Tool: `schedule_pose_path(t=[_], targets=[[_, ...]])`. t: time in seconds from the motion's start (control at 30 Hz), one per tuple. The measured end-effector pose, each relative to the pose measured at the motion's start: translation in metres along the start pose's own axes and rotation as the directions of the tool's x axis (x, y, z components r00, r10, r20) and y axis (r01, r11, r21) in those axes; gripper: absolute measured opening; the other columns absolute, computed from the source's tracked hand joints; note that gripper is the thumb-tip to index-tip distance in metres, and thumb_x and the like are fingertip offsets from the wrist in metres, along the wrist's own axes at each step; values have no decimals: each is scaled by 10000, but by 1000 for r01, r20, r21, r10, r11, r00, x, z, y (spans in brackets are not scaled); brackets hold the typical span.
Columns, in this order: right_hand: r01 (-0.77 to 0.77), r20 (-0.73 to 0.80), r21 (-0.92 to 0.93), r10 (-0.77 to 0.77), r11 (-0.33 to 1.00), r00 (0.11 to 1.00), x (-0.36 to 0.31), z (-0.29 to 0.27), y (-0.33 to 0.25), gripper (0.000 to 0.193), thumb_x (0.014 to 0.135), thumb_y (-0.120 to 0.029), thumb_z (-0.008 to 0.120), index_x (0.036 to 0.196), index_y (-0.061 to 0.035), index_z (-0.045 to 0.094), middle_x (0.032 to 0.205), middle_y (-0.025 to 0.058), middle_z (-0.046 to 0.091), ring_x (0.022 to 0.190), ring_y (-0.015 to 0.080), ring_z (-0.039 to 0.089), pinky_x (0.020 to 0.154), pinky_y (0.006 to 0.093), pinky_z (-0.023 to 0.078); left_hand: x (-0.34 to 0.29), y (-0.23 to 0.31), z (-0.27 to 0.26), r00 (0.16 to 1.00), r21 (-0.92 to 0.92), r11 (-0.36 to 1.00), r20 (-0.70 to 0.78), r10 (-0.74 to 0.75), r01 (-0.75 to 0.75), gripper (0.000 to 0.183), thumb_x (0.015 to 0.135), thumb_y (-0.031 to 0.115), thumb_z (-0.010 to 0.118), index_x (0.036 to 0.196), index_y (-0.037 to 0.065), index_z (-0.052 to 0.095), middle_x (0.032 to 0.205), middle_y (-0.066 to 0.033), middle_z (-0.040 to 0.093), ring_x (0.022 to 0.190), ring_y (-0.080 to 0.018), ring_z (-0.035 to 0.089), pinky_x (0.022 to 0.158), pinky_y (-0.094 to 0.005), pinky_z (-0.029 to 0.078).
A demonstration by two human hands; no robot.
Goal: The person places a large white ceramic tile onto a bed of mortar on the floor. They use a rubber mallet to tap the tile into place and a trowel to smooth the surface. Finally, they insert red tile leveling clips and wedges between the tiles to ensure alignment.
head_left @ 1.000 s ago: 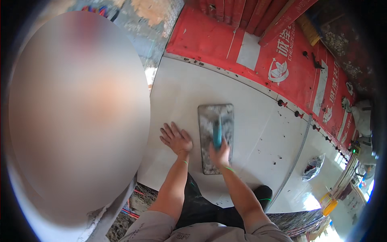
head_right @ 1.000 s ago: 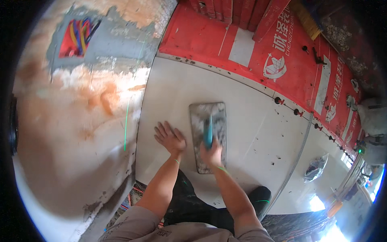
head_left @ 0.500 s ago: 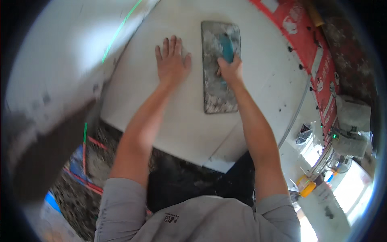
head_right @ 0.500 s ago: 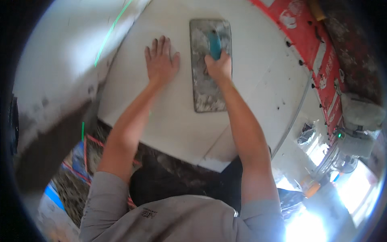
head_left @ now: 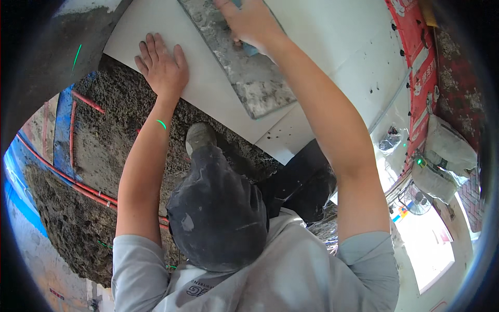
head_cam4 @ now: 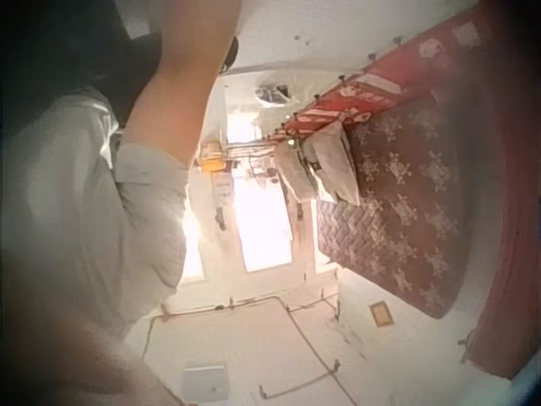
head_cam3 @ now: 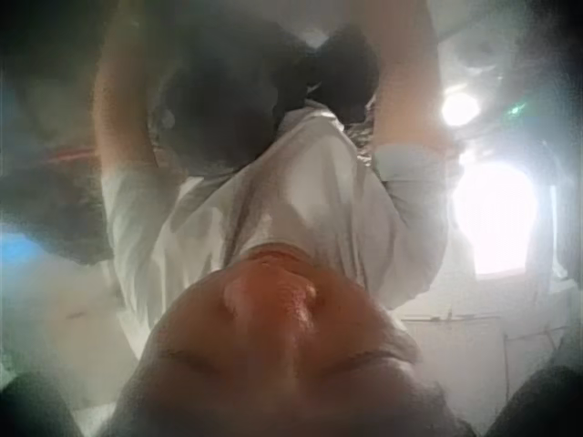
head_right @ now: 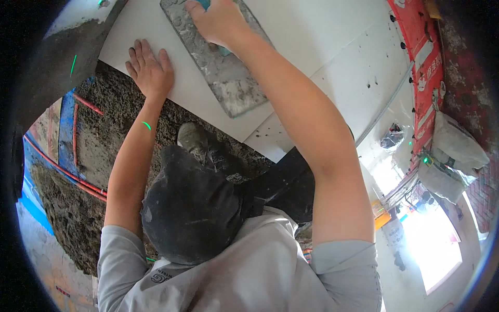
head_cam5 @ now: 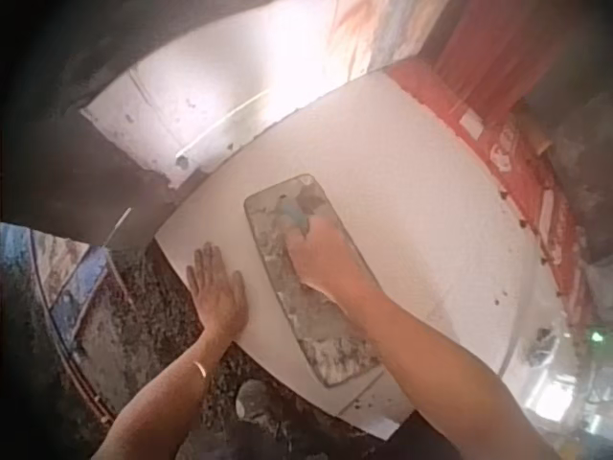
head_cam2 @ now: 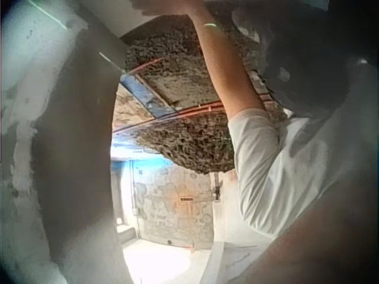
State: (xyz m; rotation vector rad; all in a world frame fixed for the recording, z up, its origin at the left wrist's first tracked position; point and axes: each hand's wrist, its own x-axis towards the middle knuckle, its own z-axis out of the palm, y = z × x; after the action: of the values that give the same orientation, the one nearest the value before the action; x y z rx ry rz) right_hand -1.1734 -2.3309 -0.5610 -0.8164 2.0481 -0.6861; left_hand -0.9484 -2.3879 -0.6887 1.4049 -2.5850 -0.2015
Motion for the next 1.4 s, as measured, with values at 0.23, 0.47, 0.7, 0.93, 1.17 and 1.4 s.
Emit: schedule_pose_path(t=[0.23,0.47,0.7,0.93,1.17,1.4], targets=[[64,-127,45,-58,997,990,-2,14,63,524,944,-522,566,936,0,610,778,214,671,823,384,672,755,481,506,2,21,5,1000,-41,999,-8,9,-9,630,985,388,419,1492,20,357,1573,-159,324,1485,-364,205,1206,-541,93],[224,-300,29,-206,974,931,-10,28,91,560,939,-521,583,896,36,598,614,137,598,557,269,617,602,418,501,3,27,4,999,-33,999,-10,31,-31,607,984,359,427,1470,-2,380,1566,-177,330,1477,-373,225,1200,-554,104],[-7,-37,164,13,987,999,-9,9,36,606,894,-537,613,954,67,612,844,292,670,841,437,673,760,491,517,4,14,1,999,29,999,-13,30,-30,610,981,354,430,1475,-1,378,1574,-178,320,1479,-365,232,1197,-555,121],[27,-258,140,10,990,966,-12,30,76,484,923,-449,627,1078,10,615,855,270,667,808,420,668,729,482,510,3,18,11,999,61,997,10,44,-44,605,1003,346,403,1497,2,344,1600,-178,270,1499,-357,186,1206,-539,103],[255,-514,411,-9,875,858,-60,-22,76,402,920,-345,647,1056,23,559,775,247,655,756,415,664,674,463,510,2,28,1,998,95,994,49,50,-54,631,1008,376,410,1505,-2,315,1588,-211,264,1481,-391,198,1188,-560,124],[98,-455,463,141,881,879,-59,-6,142,370,888,-296,667,985,37,537,798,270,653,798,423,675,708,481,518,18,33,1,924,194,920,247,290,-341,606,996,461,434,1528,181,363,1590,-218,255,1434,-535,186,1091,-718,146]])
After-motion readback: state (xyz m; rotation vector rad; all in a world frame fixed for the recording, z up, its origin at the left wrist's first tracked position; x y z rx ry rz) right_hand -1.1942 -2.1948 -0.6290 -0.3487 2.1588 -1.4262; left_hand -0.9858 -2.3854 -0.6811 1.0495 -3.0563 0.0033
